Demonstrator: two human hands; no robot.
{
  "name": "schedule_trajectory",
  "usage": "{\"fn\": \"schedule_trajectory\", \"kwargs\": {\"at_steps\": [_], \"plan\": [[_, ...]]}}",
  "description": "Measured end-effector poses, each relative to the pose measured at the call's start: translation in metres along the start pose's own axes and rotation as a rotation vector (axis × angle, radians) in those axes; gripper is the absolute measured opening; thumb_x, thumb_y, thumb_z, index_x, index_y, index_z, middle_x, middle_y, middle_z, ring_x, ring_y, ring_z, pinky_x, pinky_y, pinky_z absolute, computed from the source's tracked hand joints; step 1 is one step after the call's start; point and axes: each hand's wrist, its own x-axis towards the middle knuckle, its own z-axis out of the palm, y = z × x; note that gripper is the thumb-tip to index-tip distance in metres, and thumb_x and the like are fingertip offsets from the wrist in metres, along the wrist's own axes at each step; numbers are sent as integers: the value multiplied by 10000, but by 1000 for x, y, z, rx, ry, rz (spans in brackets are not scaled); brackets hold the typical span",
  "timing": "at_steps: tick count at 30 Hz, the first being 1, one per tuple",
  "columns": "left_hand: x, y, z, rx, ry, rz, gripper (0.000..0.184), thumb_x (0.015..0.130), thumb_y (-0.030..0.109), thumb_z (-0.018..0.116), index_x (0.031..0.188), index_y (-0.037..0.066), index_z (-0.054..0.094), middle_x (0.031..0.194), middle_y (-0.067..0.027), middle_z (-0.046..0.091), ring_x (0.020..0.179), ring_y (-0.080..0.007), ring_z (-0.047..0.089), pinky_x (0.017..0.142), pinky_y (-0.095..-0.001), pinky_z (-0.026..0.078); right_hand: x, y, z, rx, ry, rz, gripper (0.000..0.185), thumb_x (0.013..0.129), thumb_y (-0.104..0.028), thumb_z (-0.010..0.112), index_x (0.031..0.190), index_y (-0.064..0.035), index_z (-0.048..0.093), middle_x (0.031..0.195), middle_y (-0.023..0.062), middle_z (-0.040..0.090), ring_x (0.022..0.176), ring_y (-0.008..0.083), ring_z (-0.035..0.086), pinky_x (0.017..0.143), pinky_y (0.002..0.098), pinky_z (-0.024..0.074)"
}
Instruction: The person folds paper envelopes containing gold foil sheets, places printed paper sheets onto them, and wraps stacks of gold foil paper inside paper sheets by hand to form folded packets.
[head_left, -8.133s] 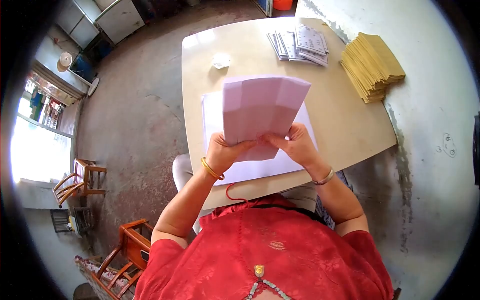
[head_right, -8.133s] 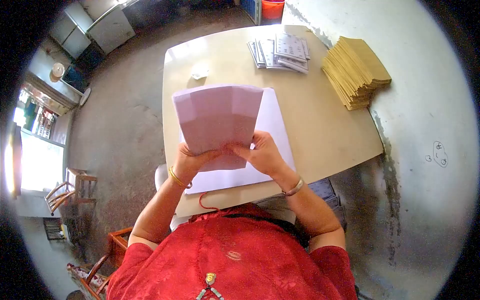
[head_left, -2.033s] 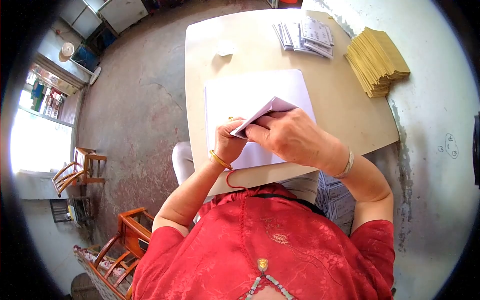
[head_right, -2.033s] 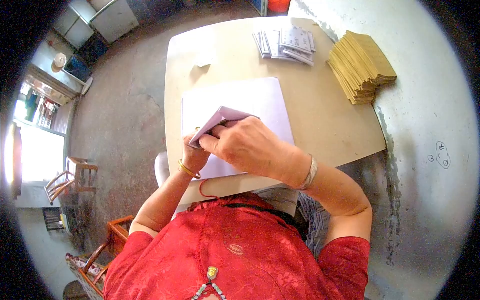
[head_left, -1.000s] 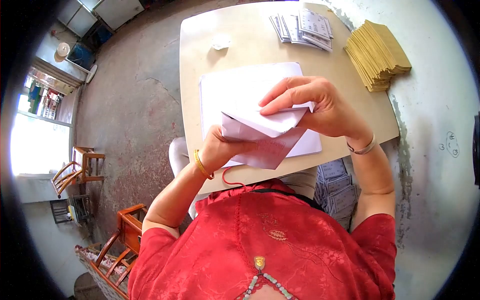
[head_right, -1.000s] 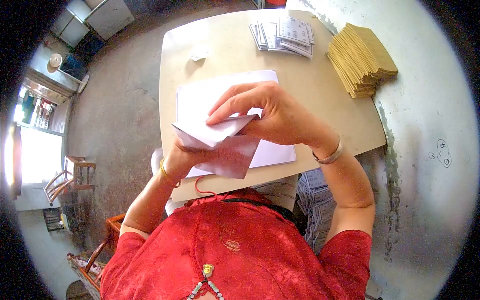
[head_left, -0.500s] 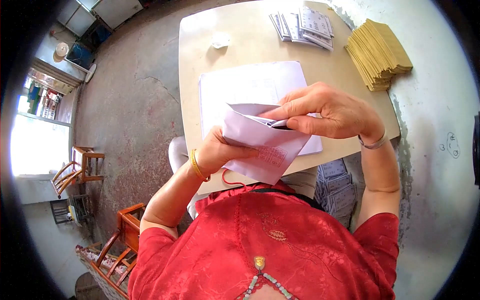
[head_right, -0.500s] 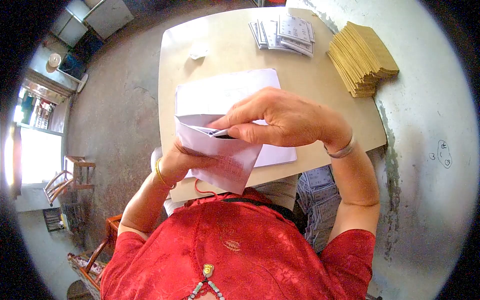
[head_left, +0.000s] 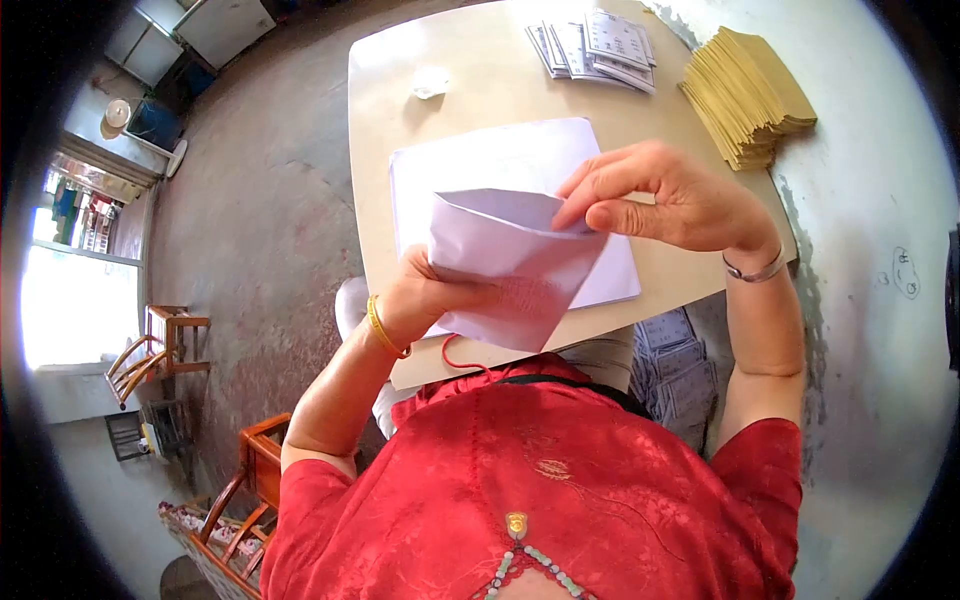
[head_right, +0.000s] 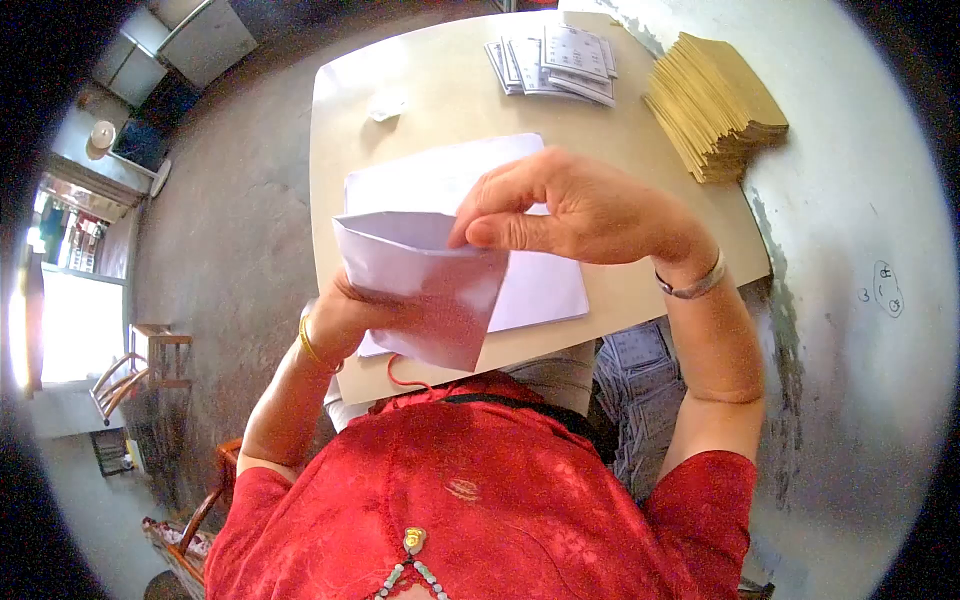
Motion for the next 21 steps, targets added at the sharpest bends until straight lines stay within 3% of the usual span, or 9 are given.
{"fn": "schedule_trajectory", "kwargs": {"at_steps": [5,6,9,10,13,17,21], "plan": [[2,-12,11,-80,144,91,252,779,-27,738,1026,22,722,965,-32,711,871,-117,649,795,-298,540,2,1,26,-357,263,-38,243,887,-237,692,875,3,657,810,128,638,745,232,614,683,336,494],[4,-17,12,-74,148,104,250,781,-25,739,1026,20,721,962,-31,711,867,-117,650,790,-296,540,4,5,33,-288,311,-33,271,870,-249,704,802,-3,616,731,149,580,666,299,575,621,373,466],[4,-21,19,-112,134,76,242,782,-20,743,1020,11,718,953,-28,710,858,-117,650,782,-292,538,6,15,48,-398,352,-1,283,863,-258,708,792,-4,606,717,155,571,643,321,545,596,383,444],[4,-21,21,-135,127,55,239,782,-19,745,1017,7,717,950,-27,710,856,-116,649,780,-291,537,6,16,50,-374,390,-54,277,862,-195,736,754,14,591,669,94,518,590,178,472,543,319,385],[0,-22,26,-89,139,43,232,782,-12,752,1010,-1,713,953,-30,708,862,-116,649,784,-289,537,3,13,44,-370,294,70,245,867,-159,733,759,15,599,682,62,529,602,129,480,547,285,390],[0,-24,25,-132,119,85,242,798,6,751,1036,6,705,973,-45,708,860,-117,649,776,-282,536,2,16,48,-175,456,5,125,867,-83,723,889,-5,627,755,11,585,682,71,535,619,229,452],[-2,-21,15,-139,72,96,290,829,17,729,1114,15,672,985,-53,707,851,-123,654,755,-276,539,1,9,52,-14,571,85,187,868,-37,708,1036,-27,626,861,4,653,779,60,593,701,220,498]]}}
